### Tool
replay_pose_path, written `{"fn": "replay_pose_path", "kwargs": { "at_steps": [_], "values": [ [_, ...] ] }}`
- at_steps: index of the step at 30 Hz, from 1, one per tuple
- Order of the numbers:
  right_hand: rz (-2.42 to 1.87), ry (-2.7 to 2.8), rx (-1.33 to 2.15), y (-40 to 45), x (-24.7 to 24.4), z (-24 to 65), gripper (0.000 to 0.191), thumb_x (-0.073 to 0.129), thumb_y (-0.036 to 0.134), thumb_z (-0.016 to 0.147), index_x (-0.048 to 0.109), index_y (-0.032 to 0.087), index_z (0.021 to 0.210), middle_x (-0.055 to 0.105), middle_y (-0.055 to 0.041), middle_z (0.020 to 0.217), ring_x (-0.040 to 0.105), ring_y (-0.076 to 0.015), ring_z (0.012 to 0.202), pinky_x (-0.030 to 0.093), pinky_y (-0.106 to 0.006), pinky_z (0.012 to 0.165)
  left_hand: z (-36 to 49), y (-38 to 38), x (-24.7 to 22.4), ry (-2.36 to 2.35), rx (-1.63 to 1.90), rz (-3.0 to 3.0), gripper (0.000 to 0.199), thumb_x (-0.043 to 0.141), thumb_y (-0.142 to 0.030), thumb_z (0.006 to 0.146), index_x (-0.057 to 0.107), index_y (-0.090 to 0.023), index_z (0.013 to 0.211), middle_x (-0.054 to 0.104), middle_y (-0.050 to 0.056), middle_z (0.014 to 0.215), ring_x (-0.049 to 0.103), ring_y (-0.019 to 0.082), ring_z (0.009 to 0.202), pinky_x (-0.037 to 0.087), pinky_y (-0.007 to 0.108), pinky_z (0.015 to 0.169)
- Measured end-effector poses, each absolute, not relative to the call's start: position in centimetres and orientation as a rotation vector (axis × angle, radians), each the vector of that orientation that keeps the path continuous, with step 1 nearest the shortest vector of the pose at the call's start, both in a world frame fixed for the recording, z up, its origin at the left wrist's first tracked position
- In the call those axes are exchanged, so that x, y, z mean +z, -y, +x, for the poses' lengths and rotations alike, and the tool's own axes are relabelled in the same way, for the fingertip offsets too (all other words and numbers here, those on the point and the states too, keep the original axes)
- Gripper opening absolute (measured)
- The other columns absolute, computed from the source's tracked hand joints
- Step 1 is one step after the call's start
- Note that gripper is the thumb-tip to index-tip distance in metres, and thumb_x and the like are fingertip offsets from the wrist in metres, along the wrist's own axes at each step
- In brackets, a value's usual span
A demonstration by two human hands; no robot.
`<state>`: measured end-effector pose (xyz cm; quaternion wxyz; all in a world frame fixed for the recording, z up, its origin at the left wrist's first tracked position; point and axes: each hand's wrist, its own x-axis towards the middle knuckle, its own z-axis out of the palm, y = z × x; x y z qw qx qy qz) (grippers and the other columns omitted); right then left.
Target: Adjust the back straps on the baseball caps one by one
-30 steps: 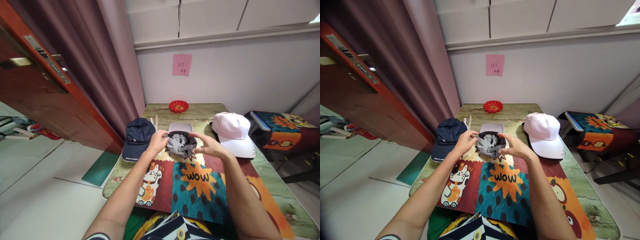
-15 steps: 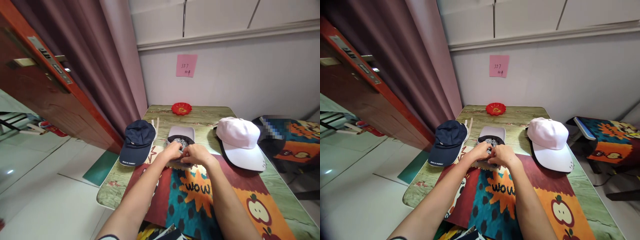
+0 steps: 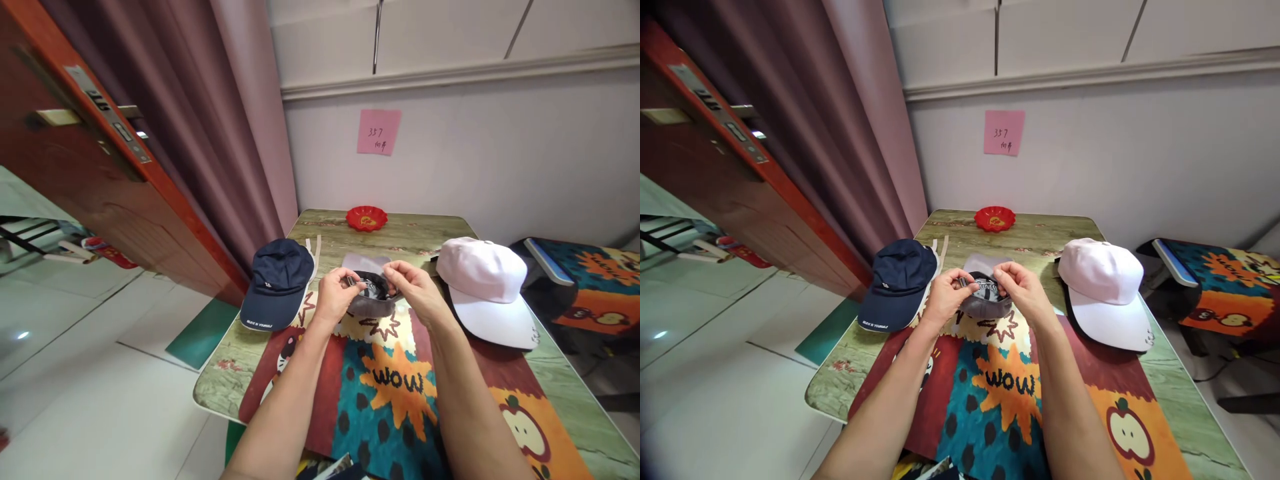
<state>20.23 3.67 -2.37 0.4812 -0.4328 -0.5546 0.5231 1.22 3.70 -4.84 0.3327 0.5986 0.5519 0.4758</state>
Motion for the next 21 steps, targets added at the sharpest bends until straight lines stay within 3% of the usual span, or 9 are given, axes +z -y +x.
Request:
{"fn": "replay_pose_path", "kwargs": {
  "at_steps": [4,8,12,16,21],
  "values": [
    [-1.023,1.409,1.252,-3.7,-3.3,18.9,0.042,0.078,0.057,0.075,0.065,0.018,0.085,0.063,0.0002,0.070,0.054,-0.0126,0.062,0.043,-0.026,0.060,2.2,-3.6,-4.3,-1.505,1.273,1.702,0.023,0.078,-0.020,0.069,0.062,-0.020,0.085,0.062,-0.005,0.070,0.051,0.009,0.056,0.036,0.021,0.059],
    [-1.033,1.351,1.259,-3.7,-3.9,18.3,0.037,0.073,0.054,0.079,0.058,0.020,0.084,0.066,-0.0007,0.072,0.059,-0.0128,0.062,0.045,-0.025,0.060,2.6,-3.3,-4.2,-1.505,1.277,1.692,0.026,0.078,-0.023,0.070,0.053,-0.020,0.077,0.053,-0.008,0.060,0.048,0.008,0.052,0.035,0.020,0.057],
    [-1.049,1.306,1.282,-4.0,-3.9,18.4,0.034,0.071,0.051,0.080,0.060,0.020,0.092,0.067,0.0000,0.077,0.050,-0.0096,0.054,0.038,-0.023,0.051,2.1,-3.2,-4.6,-1.348,1.250,1.552,0.026,0.077,-0.024,0.068,0.055,-0.020,0.082,0.052,-0.008,0.060,0.048,0.008,0.052,0.036,0.018,0.054],
    [-1.083,1.278,1.271,-4.2,-3.8,18.8,0.042,0.073,0.059,0.078,0.065,0.019,0.088,0.058,0.0030,0.065,0.037,-0.0081,0.049,0.027,-0.025,0.047,1.9,-3.0,-4.7,-1.259,1.210,1.546,0.024,0.073,-0.023,0.071,0.055,-0.020,0.086,0.055,-0.007,0.064,0.054,0.008,0.054,0.040,0.018,0.052],
    [-1.111,1.253,1.265,-4.0,-3.2,19.6,0.044,0.077,0.060,0.073,0.067,0.018,0.081,0.053,0.0040,0.059,0.037,-0.0092,0.050,0.027,-0.026,0.050,2.3,-3.1,-4.4,-1.203,1.176,1.618,0.021,0.069,-0.018,0.073,0.056,-0.020,0.089,0.059,-0.005,0.069,0.060,0.009,0.058,0.047,0.018,0.056]
  ]
}}
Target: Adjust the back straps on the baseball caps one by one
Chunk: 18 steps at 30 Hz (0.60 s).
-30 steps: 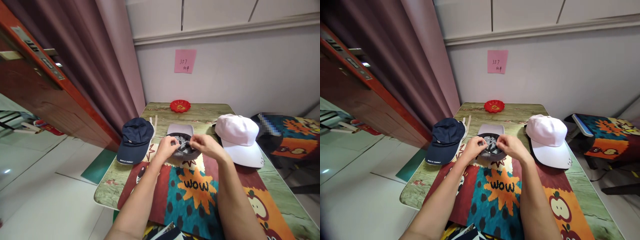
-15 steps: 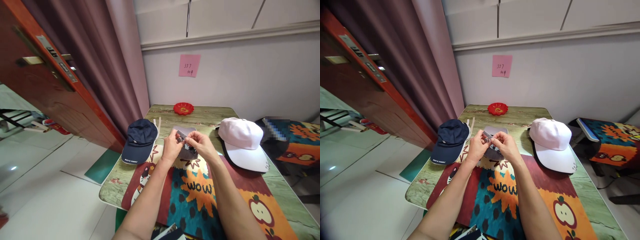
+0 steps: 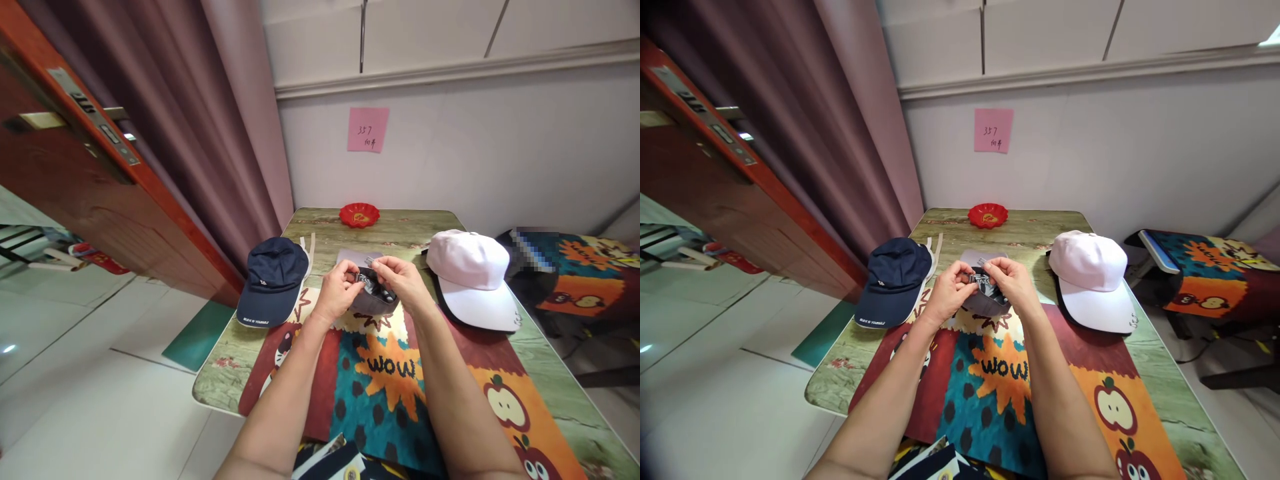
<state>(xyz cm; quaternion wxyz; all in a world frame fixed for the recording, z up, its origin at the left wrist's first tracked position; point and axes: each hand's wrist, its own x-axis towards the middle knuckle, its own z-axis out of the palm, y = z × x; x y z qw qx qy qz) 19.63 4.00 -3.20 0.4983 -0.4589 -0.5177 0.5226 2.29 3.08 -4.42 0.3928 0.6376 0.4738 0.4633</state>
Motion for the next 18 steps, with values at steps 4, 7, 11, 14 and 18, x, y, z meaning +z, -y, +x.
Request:
{"fn": "replay_pose_path", "kwargs": {
  "at_steps": [4,7,11,14,18],
  "values": [
    [-1.122,1.359,1.285,-3.71,-2.58,20.34,0.037,0.071,0.054,0.078,0.065,0.018,0.074,0.061,0.0002,0.066,0.046,-0.0115,0.058,0.033,-0.026,0.056,2.54,-3.45,-4.25,-1.222,1.201,1.634,0.021,0.073,-0.025,0.075,0.060,-0.020,0.091,0.063,-0.004,0.070,0.064,0.011,0.059,0.049,0.019,0.056],
    [-1.118,1.446,1.284,-3.51,-2.42,20.35,0.033,0.066,0.050,0.081,0.064,0.018,0.070,0.060,0.0001,0.067,0.046,-0.0123,0.062,0.033,-0.026,0.058,2.68,-3.56,-4.21,-1.263,1.222,1.623,0.025,0.079,-0.030,0.072,0.064,-0.020,0.090,0.062,-0.004,0.066,0.061,0.010,0.053,0.046,0.019,0.052],
    [-1.151,1.444,1.283,-3.40,-2.43,19.87,0.033,0.064,0.048,0.081,0.060,0.019,0.064,0.054,0.0018,0.061,0.044,-0.0126,0.059,0.031,-0.026,0.057,2.77,-3.43,-4.28,-1.242,1.227,1.531,0.033,0.083,-0.039,0.069,0.066,-0.019,0.090,0.060,-0.006,0.060,0.056,0.009,0.045,0.043,0.020,0.047],
    [-1.164,1.407,1.285,-3.51,-2.53,19.66,0.032,0.064,0.047,0.079,0.059,0.020,0.064,0.057,0.0005,0.062,0.047,-0.0132,0.060,0.034,-0.026,0.058,2.78,-3.47,-4.41,-1.223,1.238,1.469,0.036,0.084,-0.041,0.067,0.065,-0.018,0.087,0.059,-0.007,0.058,0.055,0.009,0.044,0.043,0.020,0.046],
    [-1.181,1.424,1.280,-3.67,-2.78,19.76,0.032,0.064,0.046,0.080,0.059,0.019,0.063,0.056,0.0002,0.063,0.045,-0.0127,0.059,0.033,-0.026,0.057,2.75,-3.76,-4.52,-1.198,1.242,1.453,0.036,0.084,-0.039,0.067,0.065,-0.018,0.090,0.059,-0.007,0.060,0.055,0.009,0.045,0.043,0.020,0.046]
  ]
}}
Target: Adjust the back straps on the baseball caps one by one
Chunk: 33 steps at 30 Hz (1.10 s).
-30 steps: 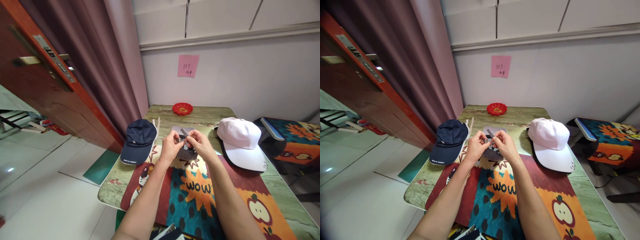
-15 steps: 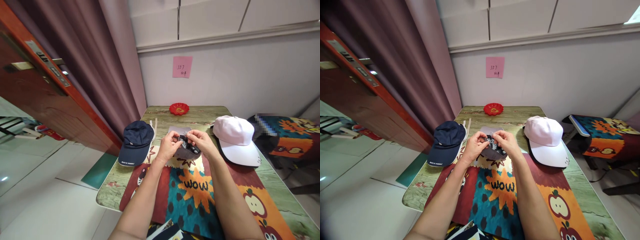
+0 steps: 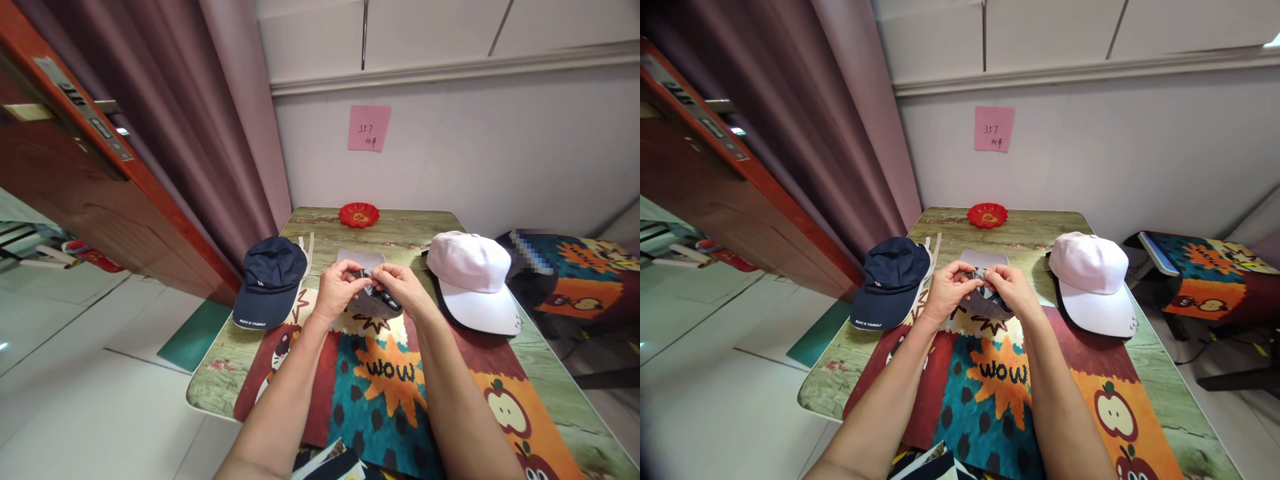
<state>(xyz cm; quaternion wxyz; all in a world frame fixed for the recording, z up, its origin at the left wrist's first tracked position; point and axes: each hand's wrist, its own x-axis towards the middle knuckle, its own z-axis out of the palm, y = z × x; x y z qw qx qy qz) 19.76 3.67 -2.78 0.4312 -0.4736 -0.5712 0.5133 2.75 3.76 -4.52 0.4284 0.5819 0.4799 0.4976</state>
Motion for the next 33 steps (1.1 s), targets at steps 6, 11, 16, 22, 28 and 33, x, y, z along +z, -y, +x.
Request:
{"fn": "replay_pose_path", "kwargs": {
  "at_steps": [6,11,16,22,28,33],
  "values": [
    [-1.117,1.522,1.322,-3.6,-2.9,20.2,0.033,0.063,0.046,0.084,0.058,0.019,0.067,0.053,0.0020,0.064,0.042,-0.0115,0.060,0.030,-0.025,0.057,2.7,-3.9,-4.4,-1.195,1.184,1.494,0.031,0.082,-0.035,0.069,0.065,-0.018,0.089,0.059,-0.007,0.058,0.054,0.009,0.045,0.042,0.020,0.047],
    [-1.136,1.646,1.286,-3.9,-3.3,20.9,0.035,0.063,0.050,0.085,0.063,0.019,0.071,0.053,0.0025,0.063,0.040,-0.0111,0.057,0.029,-0.024,0.054,2.4,-3.8,-4.2,-1.199,1.133,1.559,0.031,0.082,-0.035,0.069,0.068,-0.018,0.090,0.060,-0.005,0.061,0.054,0.010,0.049,0.042,0.021,0.050],
    [-1.137,1.760,1.199,-4.2,-3.8,21.3,0.035,0.061,0.050,0.088,0.067,0.018,0.074,0.054,0.0014,0.065,0.041,-0.0115,0.059,0.031,-0.024,0.054,2.2,-3.9,-3.9,-1.225,1.137,1.748,0.024,0.083,-0.029,0.067,0.073,-0.019,0.086,0.065,-0.001,0.077,0.056,0.010,0.060,0.044,0.021,0.057],
    [-1.154,1.717,1.182,-4.2,-3.9,21.0,0.038,0.063,0.052,0.087,0.064,0.018,0.071,0.056,0.0008,0.063,0.044,-0.0119,0.059,0.033,-0.023,0.053,2.3,-3.3,-4.1,-1.168,1.114,1.594,0.036,0.083,-0.027,0.067,0.069,-0.019,0.098,0.066,0.001,0.091,0.062,0.009,0.065,0.049,0.019,0.059],
    [-1.175,1.756,1.163,-4.2,-4.0,20.9,0.038,0.060,0.053,0.088,0.066,0.018,0.075,0.057,0.0008,0.064,0.046,-0.0124,0.058,0.033,-0.024,0.053,2.5,-3.1,-4.4,-1.113,1.151,1.316,0.031,0.075,-0.040,0.079,0.060,-0.015,0.091,0.067,0.002,0.074,0.066,0.011,0.059,0.051,0.021,0.057],
    [-1.160,1.792,0.979,-3.9,-3.6,20.2,0.038,0.072,0.051,0.082,0.071,0.021,0.105,0.067,-0.0001,0.074,0.053,-0.0142,0.060,0.039,-0.026,0.057,2.7,-2.9,-3.8,-1.171,1.188,1.245,0.024,0.075,-0.034,0.074,0.063,-0.014,0.080,0.065,0.000,0.062,0.052,0.006,0.044,0.038,0.017,0.045]
  ]
}}
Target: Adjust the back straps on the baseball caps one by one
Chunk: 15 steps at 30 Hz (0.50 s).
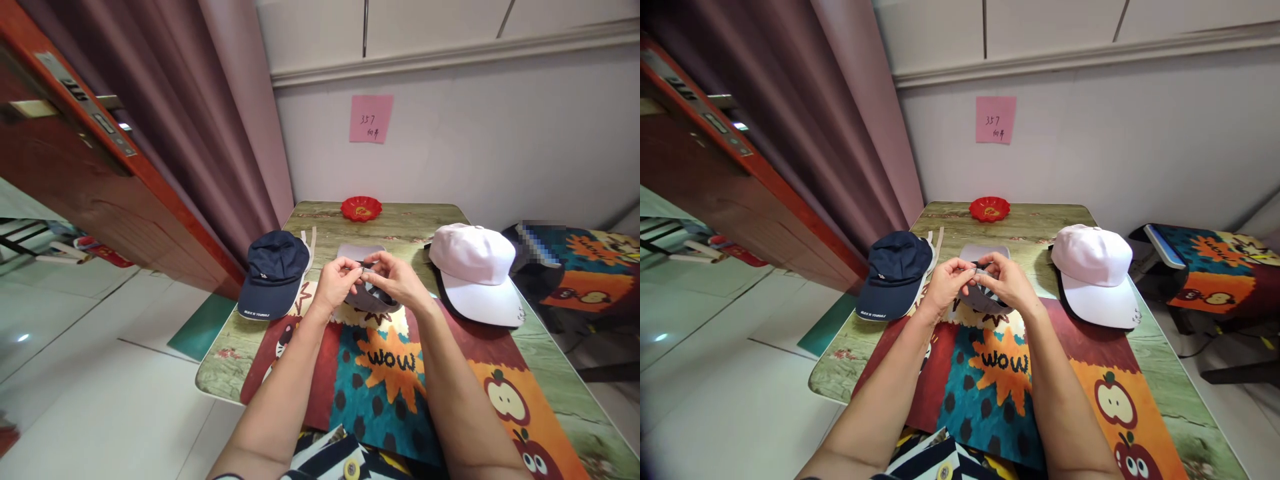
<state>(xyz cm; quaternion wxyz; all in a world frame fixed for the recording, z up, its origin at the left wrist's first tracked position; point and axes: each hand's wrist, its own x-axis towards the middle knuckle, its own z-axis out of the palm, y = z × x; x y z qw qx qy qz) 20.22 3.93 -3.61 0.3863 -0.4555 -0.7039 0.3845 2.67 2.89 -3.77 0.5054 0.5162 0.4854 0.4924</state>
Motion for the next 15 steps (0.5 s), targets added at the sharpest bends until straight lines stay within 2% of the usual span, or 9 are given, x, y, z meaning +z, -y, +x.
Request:
{"fn": "replay_pose_path", "kwargs": {
  "at_steps": [2,6,9,15],
  "values": [
    [-1.174,1.829,0.788,-3.9,-3.5,19.8,0.045,0.079,0.046,0.077,0.071,0.025,0.116,0.070,-0.0001,0.079,0.059,-0.0160,0.065,0.043,-0.028,0.064,2.7,-2.6,-3.3,-1.199,1.223,1.196,0.023,0.076,-0.033,0.071,0.064,-0.014,0.076,0.063,-0.001,0.061,0.047,0.004,0.042,0.033,0.018,0.043],
    [-1.146,1.933,0.518,-3.9,-3.5,19.0,0.018,0.075,0.040,0.083,0.078,0.028,0.097,0.076,-0.0038,0.086,0.067,-0.0217,0.080,0.046,-0.033,0.079,2.5,-2.4,-3.0,-1.191,1.262,1.103,0.023,0.078,-0.031,0.064,0.065,-0.014,0.073,0.062,-0.001,0.061,0.046,0.005,0.044,0.031,0.018,0.042],
    [-1.155,1.957,0.416,-3.9,-3.5,18.8,0.012,0.075,0.034,0.082,0.077,0.027,0.091,0.077,-0.0050,0.090,0.069,-0.0245,0.087,0.046,-0.036,0.088,2.1,-2.5,-3.3,-1.184,1.285,1.058,0.024,0.078,-0.032,0.063,0.064,-0.015,0.073,0.061,-0.001,0.061,0.046,0.005,0.046,0.028,0.017,0.041],
    [-1.242,1.972,0.523,-3.6,-3.1,18.9,0.017,0.072,0.027,0.078,0.077,0.026,0.095,0.076,-0.0026,0.084,0.067,-0.0209,0.075,0.046,-0.032,0.074,1.0,-2.8,-3.8,-1.166,1.355,1.038,0.019,0.069,-0.029,0.068,0.056,-0.017,0.074,0.065,0.000,0.065,0.046,0.004,0.041,0.026,0.017,0.038]
  ]
}}
